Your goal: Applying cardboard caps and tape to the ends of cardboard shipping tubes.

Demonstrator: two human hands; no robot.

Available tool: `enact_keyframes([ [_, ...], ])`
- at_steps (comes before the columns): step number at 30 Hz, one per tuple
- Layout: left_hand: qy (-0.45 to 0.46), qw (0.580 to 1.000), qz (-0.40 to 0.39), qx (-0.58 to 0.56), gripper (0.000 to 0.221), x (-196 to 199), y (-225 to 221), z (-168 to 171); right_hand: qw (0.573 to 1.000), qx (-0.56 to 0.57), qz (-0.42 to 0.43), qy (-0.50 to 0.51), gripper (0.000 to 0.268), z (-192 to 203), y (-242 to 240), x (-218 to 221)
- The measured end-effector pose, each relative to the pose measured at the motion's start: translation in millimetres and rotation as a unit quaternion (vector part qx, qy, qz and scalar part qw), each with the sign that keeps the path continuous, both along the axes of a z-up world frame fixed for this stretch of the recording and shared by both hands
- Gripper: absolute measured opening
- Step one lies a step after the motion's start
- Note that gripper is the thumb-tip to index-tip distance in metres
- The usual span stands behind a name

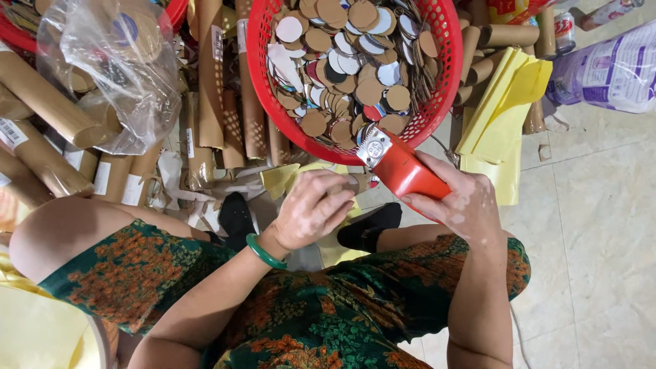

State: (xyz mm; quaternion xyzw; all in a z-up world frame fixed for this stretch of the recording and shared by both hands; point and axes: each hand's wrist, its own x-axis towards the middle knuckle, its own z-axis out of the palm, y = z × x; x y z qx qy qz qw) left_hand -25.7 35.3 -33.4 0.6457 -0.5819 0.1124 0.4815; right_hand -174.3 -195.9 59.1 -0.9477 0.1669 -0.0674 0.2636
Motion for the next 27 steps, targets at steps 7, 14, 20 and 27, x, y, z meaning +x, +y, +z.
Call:
enact_keyframes([
  [7,0.105,0.994,-0.023,-0.005,0.053,-8.5,2.9,-9.1,0.999,0.033,0.006,0.007,0.066,8.8,8.2,12.7],
  [14,0.222,0.966,0.039,-0.125,0.057,27.0,12.3,-9.6,0.997,-0.049,0.057,-0.025,0.064,19.6,19.1,21.7],
  [20,0.086,0.959,0.266,-0.055,0.054,88.9,40.9,-67.1,0.998,-0.032,0.059,-0.02,0.071,32.3,35.6,33.8],
  [27,0.006,0.885,0.45,0.116,0.059,130.0,47.3,-184.7,0.997,0.039,0.044,-0.04,0.072,-0.2,46.6,61.4],
])
